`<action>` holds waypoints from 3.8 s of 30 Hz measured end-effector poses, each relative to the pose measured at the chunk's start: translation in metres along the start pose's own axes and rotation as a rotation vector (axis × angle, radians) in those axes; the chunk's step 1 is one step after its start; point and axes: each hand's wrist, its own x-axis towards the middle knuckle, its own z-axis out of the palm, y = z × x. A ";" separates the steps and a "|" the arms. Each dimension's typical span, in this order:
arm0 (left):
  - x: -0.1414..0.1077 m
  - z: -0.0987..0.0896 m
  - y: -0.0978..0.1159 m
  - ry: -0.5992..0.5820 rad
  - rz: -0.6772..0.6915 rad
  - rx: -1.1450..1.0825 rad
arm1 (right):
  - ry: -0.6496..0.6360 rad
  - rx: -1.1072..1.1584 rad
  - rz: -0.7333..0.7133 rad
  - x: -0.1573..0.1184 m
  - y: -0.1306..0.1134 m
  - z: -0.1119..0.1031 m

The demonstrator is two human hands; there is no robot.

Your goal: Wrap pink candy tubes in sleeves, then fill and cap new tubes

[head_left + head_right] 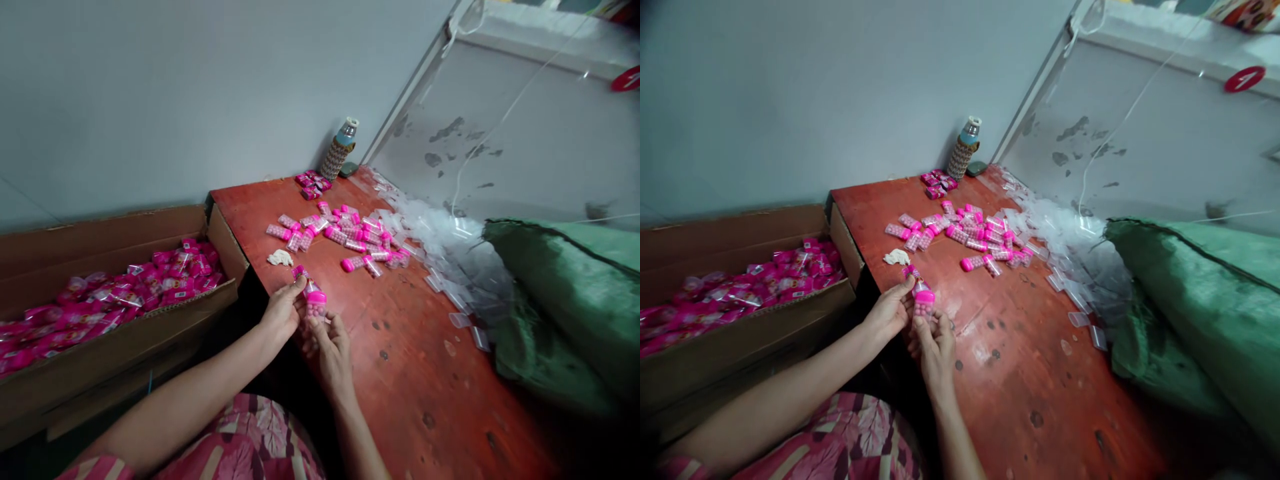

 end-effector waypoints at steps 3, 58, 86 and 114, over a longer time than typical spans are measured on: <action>0.000 -0.002 -0.002 -0.058 0.027 0.006 | -0.001 0.051 0.006 0.003 0.000 0.004; -0.031 -0.032 0.049 -0.175 0.366 0.214 | -0.022 0.148 -0.043 0.021 -0.002 -0.001; -0.003 -0.037 0.015 -0.289 0.644 1.199 | -0.028 0.124 -0.075 0.052 -0.013 -0.010; 0.009 -0.016 0.020 0.103 0.024 -0.014 | -0.173 -0.461 -0.066 0.045 -0.021 -0.029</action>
